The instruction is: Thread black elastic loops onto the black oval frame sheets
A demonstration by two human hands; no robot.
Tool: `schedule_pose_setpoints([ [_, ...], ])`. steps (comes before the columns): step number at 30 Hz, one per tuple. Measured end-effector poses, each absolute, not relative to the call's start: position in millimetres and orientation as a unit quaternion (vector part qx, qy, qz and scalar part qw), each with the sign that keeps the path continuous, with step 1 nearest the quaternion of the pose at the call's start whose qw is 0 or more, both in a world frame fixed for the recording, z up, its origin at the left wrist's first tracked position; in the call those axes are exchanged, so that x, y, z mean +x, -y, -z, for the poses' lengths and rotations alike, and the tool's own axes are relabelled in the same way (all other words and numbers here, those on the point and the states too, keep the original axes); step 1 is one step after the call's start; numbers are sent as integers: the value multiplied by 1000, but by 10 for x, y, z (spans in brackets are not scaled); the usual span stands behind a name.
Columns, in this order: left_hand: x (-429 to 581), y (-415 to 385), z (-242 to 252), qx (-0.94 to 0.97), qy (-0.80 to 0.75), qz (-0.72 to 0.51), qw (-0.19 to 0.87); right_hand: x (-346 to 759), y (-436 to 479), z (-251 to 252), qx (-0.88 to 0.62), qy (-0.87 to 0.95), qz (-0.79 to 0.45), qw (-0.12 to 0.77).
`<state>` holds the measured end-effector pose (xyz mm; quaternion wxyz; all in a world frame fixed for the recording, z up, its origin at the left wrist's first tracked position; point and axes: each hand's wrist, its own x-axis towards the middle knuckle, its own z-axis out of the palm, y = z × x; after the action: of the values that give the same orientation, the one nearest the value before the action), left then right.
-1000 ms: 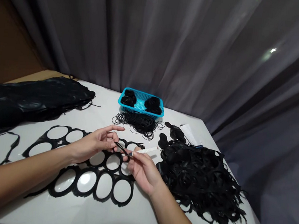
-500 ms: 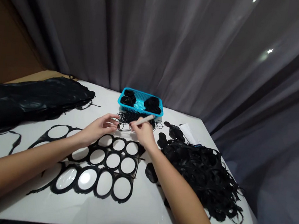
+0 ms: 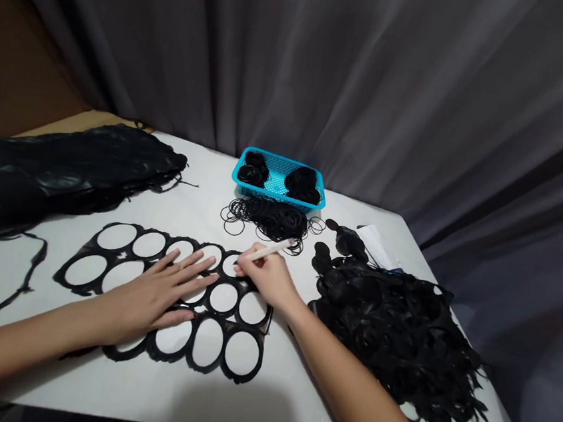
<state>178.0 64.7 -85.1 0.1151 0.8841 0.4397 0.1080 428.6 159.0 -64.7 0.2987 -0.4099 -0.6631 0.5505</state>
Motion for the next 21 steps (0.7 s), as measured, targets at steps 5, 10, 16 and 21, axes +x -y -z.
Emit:
schedule_pose_setpoints([
  [5, 1938, -710, 811, 880, -447, -135, 91, 4219, -1395, 774, -429, 711, -470, 299],
  [10, 2036, -677, 921, 878, -439, -149, 117, 4227, -1413, 812, -434, 706, -473, 299],
  [16, 1997, -666, 954, 868, -444, -169, 141, 4202, -1401, 829, -420, 732, -446, 299],
  [21, 2011, -669, 971, 871, -445, -161, 133, 4205, -1391, 822, -397, 756, -425, 301],
])
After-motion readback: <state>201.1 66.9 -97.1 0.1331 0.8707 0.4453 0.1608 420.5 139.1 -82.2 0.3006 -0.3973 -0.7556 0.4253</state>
